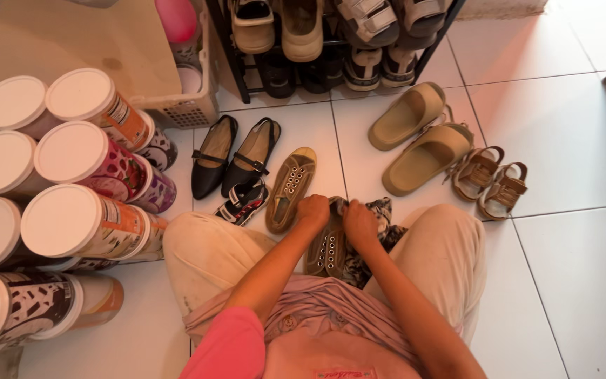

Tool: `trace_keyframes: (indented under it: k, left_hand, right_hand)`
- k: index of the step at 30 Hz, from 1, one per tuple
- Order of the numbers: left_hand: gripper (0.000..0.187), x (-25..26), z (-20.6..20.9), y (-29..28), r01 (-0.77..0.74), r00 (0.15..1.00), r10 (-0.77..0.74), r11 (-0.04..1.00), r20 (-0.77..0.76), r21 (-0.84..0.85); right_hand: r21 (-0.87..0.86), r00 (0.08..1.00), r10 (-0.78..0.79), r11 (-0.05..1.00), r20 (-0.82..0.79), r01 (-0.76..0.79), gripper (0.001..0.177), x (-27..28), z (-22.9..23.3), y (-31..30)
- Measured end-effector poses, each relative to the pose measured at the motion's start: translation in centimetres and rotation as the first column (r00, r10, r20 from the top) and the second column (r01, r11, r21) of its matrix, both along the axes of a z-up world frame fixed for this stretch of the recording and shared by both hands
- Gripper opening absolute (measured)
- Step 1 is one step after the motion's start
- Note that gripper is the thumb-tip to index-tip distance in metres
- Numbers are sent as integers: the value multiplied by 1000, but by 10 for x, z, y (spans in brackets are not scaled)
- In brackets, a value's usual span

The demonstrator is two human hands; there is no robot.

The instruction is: The person sits on the floor and wipes a pair of beige canvas shoes with a patterned cloth. They clean the exterior and interior surfaces, then remove the laces from one shoe and place them on the floor.

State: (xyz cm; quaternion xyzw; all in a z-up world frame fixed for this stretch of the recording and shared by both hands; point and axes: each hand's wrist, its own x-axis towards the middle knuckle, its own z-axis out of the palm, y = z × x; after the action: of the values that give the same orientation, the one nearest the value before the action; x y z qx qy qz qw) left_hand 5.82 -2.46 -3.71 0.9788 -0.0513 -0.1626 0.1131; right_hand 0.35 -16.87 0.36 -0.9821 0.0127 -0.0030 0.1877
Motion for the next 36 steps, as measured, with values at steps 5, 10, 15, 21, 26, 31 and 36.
trace_keyframes:
  k: [5,10,15,21,26,31,36]
  left_hand:
    - [29,12,35,-9,319,933,-272,927,235,-195]
    - [18,21,68,-5,493,854,-444,857,271,-150]
    - [21,37,81,34,188,949,-115,955,294,-231]
    - [36,13,113,116,-183,923,245,958,297,-221]
    - [46,-36,125,93,-273,956,291,932,42,-239]
    - [54,-64,125,36,-419,873,282,851,-397,-318]
    - [38,-95,100,13,-266,964,232,866,-129,-423]
  right_hand:
    - [123,984,-57,989,-167,78,39,6,-11,-39]
    - [547,920,-384,788,81,282,40,22,17,-85]
    - [601,766,-583,723,270,339,39,12,62,-93]
    - [498,781,-557,781,282,377,33,13,74,-87]
    - [301,946,-319,897,-64,323,33,16,35,-82]
    - [295,902,-256,883,-348,364,40,18,21,-61]
    - [393,930,-342,843,-135,367,40,15,31,-61]
